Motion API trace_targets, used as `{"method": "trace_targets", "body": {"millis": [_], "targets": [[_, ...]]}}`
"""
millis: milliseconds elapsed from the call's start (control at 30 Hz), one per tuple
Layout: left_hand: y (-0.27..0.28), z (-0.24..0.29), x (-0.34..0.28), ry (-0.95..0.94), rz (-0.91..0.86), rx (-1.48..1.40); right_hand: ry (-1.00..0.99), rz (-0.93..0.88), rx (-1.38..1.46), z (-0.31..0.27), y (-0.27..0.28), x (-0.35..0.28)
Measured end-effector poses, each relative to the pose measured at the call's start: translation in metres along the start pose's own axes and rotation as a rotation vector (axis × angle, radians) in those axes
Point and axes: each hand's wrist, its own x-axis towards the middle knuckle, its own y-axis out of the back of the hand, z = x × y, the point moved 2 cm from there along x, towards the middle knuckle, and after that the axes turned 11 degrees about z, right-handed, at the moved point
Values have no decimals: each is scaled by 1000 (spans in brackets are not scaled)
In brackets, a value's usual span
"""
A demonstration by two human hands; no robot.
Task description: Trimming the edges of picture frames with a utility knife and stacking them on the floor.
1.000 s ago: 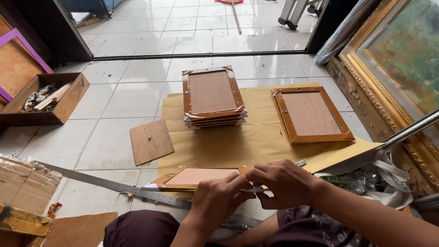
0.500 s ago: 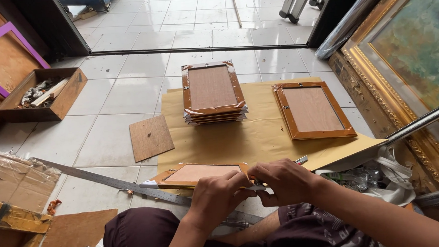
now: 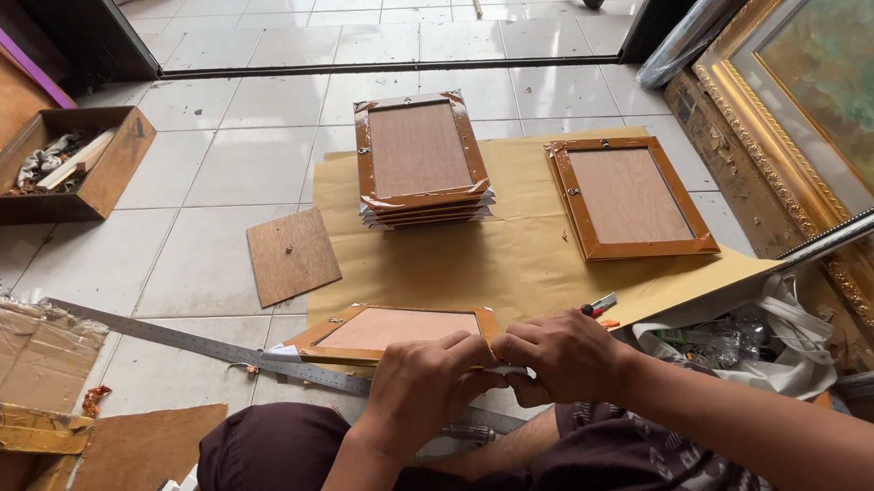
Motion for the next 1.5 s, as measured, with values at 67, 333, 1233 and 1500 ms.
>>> {"method": "trace_targets", "body": {"millis": [67,333,1233,1500], "targets": [[2,-3,1,26,-22,-24,14,15,-34,-2,1,4],[4,-2,-3,3,-3,-23,-213,4,202,-2,2,7],[5,-3,-1,-31,-6,-51,-121,-125,167,-9,17,27],[5,-5,2,-22,-20,-74,-83,-135,71,0,-4,8]]}}
